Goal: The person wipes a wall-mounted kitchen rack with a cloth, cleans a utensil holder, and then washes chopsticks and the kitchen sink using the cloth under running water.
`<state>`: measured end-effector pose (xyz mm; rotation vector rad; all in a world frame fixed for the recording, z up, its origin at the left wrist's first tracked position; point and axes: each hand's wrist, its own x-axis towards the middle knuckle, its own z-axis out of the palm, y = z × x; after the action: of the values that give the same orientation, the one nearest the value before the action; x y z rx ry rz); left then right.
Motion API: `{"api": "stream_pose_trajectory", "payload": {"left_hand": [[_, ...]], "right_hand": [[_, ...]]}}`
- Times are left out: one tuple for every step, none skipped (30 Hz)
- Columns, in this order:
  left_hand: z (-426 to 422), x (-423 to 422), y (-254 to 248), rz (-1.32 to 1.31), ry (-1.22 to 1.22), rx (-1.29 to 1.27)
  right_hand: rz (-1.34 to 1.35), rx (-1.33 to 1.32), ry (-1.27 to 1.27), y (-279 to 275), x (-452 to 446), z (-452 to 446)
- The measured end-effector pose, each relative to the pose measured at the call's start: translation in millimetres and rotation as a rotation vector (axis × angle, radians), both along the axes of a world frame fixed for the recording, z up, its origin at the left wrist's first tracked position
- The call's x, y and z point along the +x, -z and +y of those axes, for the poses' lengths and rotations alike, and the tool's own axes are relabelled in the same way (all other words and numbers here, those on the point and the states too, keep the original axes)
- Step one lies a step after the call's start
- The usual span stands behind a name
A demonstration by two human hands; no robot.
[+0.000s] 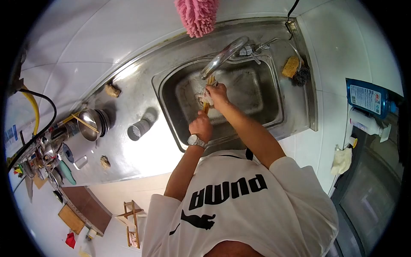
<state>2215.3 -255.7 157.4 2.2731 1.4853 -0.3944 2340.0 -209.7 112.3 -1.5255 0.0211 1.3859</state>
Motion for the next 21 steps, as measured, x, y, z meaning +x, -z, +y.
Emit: {"api": "stream_pose_trajectory", "payload": {"left_hand": [[1.4,0.0,-4.2,-0.001,0.002,0.002],[3.1,0.0,-9.3,-0.017,0.001,0.009],[5.3,0.5,-11.2,-0.033,-0.005,0.017],[7.8,0.0,-10.2,-0.033,-0.006,0.018],[10.7,-1.4,-9.0,-0.060,-0.022,0.043],[13.0,-0.8,-6.1,-0.092,-0.039,0.069],[13.0,1.1,-2.6,-0.096,-0.038,0.068],[10.4,1.7,0.0,-0.127,-0.054,0.071],[8.4,1.9,3.7,-0.157,-0.073,0.079],[3.8,1.1,7.9,-0.156,-0.073,0.082],[-4.1,-0.6,10.5,-0.122,-0.072,0.049],[-8.3,0.4,8.7,-0.091,-0.070,0.015],[-10.3,1.9,7.9,-0.091,-0.063,0.014],[-12.4,3.1,7.1,-0.089,-0.066,0.051],[-13.0,4.1,4.7,-0.088,-0.073,0.089],[-11.6,4.6,2.6,-0.088,-0.075,0.092],[-9.8,3.7,0.2,-0.134,-0.107,0.081],[-9.0,1.8,-1.2,-0.178,-0.136,0.067],[-8.1,-0.2,1.9,-0.177,-0.136,0.066],[-6.3,-2.8,7.6,-0.238,-0.171,0.071],[-3.7,-5.2,11.3,-0.299,-0.206,0.075]], "right_hand": [[-0.005,-0.092,0.111,-16.3,2.3,7.8],[-0.007,-0.090,0.110,-24.9,2.4,10.0],[0.073,-0.040,0.137,-31.6,1.2,9.8],[0.156,0.007,0.167,-38.6,-2.6,7.0],[0.239,0.052,0.203,-44.1,-8.6,2.5],[0.234,0.064,0.122,-44.1,-16.6,-2.4],[0.227,0.075,0.040,-43.7,-23.3,-7.3],[0.152,0.084,0.041,-43.2,-26.0,-11.9],[0.152,0.084,0.039,-36.8,-21.1,-12.9],[0.131,0.083,0.040,-24.3,-11.7,-12.0],[0.111,0.081,0.045,-11.8,-4.4,-9.2],[0.136,0.095,0.090,-8.4,1.6,-1.7],[0.136,0.095,0.097,-5.8,5.9,1.7],[0.178,0.127,0.078,-3.6,9.3,3.7],[0.221,0.159,0.055,-3.2,12.0,6.5],[0.248,0.165,0.109,-2.7,9.5,12.0],[0.250,0.168,0.106,-2.9,9.7,13.3],[0.262,0.186,0.099,-19.7,10.1,14.6],[0.272,0.202,0.092,-35.9,10.4,13.7],[0.331,0.174,0.038,-48.9,7.7,8.2],[0.389,0.145,-0.015,-57.9,3.6,0.8]]}}
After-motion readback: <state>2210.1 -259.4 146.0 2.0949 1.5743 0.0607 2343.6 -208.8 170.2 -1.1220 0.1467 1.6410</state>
